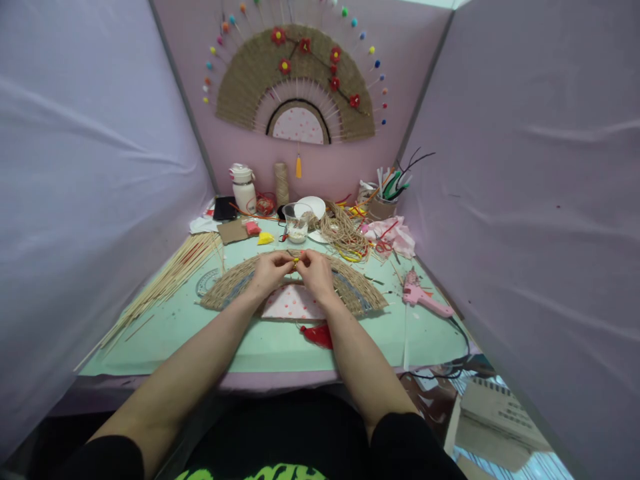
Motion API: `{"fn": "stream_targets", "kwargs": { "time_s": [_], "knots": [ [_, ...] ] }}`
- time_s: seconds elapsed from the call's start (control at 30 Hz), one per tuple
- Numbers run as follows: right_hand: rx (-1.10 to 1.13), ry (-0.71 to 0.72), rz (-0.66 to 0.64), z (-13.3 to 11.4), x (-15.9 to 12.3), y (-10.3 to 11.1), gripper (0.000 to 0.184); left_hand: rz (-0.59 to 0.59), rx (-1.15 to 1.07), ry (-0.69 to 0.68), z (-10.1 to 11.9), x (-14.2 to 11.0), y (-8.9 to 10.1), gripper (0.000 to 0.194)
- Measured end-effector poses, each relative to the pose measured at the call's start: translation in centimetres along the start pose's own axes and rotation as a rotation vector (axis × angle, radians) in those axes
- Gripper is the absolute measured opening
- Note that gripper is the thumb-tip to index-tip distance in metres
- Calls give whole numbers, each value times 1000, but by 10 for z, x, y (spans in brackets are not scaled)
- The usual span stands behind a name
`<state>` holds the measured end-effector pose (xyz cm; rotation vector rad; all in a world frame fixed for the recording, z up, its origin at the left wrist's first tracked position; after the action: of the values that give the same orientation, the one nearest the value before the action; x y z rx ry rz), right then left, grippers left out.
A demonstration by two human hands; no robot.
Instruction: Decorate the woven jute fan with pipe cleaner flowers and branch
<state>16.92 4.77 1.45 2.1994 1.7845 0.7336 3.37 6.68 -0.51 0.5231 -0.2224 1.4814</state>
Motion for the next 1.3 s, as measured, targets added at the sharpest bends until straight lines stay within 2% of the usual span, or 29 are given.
{"fn": "stream_targets", "kwargs": {
  "time_s": [0.1, 0.23, 0.3, 0.37, 0.47, 0.6, 0.87, 0.97, 1.1, 1.2, 1.3],
  "knots": [
    [13, -16, 4, 2, 1, -1, 12, 15, -23, 14, 0, 0, -1, 13],
    [140, -70, -57, 7, 6, -3, 23, 138, -270, 205, -6, -1, 1, 18],
    [119, -83, -80, 8, 7, -5, 26, 195, -347, 290, -8, -3, 2, 20],
    [44, -70, -89, 8, 7, -7, 27, 207, -366, 315, -8, -3, 3, 20],
    [-25, -35, -97, 6, 5, -10, 26, 188, -316, 294, -7, -2, 4, 20],
    [-5, -27, -111, 5, 3, -13, 23, 164, -234, 217, -7, 0, 5, 18],
    [126, -185, -125, 11, 4, -10, 25, 82, -152, 26, 1, 0, -1, 15],
    [204, -236, -152, 12, 5, -9, 24, 65, -178, 40, 5, 0, -1, 16],
    [308, -303, -193, 13, 5, -7, 20, 1, -234, 126, 5, 2, -1, 28],
    [385, -386, -248, 16, 6, -8, 18, -85, -200, 93, 10, 4, -2, 34],
    [446, -428, -324, 17, 4, -12, 15, -137, -181, 37, 14, 5, -4, 26]
  ]
}}
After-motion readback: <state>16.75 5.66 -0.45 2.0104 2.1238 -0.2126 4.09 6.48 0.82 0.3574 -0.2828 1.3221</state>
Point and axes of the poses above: each hand's wrist, its own x-axis towards the middle knuckle, its own y-axis out of the back of the hand, z = x × y, the point moved 6 cm from there along x, towards the middle knuckle, and after that the axes turned 12 degrees about -y, right-handed, at the moved point
